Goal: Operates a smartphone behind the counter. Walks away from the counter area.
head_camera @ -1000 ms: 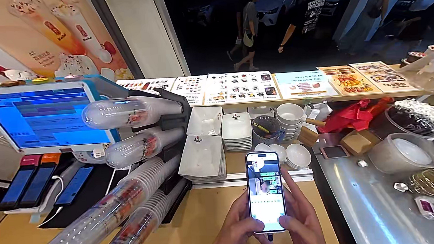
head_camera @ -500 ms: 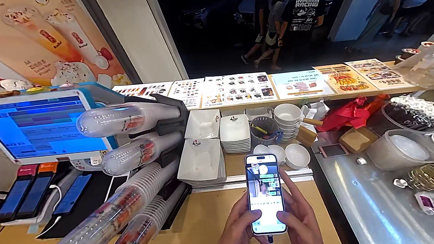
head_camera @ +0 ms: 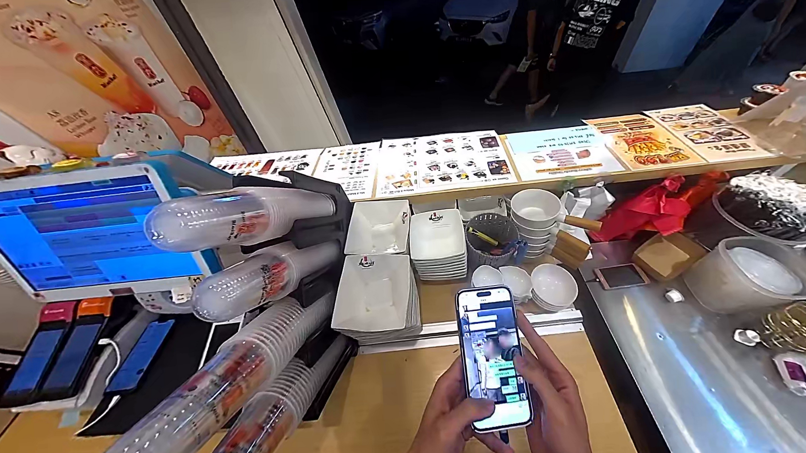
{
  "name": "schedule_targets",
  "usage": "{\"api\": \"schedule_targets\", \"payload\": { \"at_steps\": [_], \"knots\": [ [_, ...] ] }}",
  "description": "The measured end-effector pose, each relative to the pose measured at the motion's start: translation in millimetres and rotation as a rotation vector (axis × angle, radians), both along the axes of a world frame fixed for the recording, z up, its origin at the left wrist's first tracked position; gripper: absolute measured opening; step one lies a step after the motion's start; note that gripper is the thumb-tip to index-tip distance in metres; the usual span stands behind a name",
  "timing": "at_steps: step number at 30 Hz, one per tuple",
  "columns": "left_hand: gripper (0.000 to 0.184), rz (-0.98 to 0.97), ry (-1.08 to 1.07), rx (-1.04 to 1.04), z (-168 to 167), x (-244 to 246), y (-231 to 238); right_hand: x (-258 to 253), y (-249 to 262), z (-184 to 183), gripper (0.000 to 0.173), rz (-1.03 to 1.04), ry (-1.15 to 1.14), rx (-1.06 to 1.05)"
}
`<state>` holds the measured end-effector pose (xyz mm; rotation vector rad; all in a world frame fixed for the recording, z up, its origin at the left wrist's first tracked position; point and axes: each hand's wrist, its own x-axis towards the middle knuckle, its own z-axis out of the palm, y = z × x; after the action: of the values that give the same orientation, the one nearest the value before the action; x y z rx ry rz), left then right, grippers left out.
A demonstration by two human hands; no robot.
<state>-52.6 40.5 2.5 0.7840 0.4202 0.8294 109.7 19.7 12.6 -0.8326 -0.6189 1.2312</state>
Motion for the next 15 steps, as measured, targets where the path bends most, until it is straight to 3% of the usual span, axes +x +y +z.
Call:
{"api": "schedule_targets", "payload": {
  "at_steps": [8,13,15],
  "knots": [
    [0.066,0.005,0.002,0.073,4.3,0.5,0.1,8.5,-0.1,-2.6,0.077,0.16,0.029,0.127],
    [0.043,0.018,-0.032,-0.048,2.0,0.3,0.5,10.1,-1.0,-3.0,0.08,0.177,0.032,0.15],
    [0.044,0.027,-0.053,-0.129,1.9,0.5,2.1,10.6,-1.2,-2.4,0.081,0.189,0.035,0.149]
  ]
}}
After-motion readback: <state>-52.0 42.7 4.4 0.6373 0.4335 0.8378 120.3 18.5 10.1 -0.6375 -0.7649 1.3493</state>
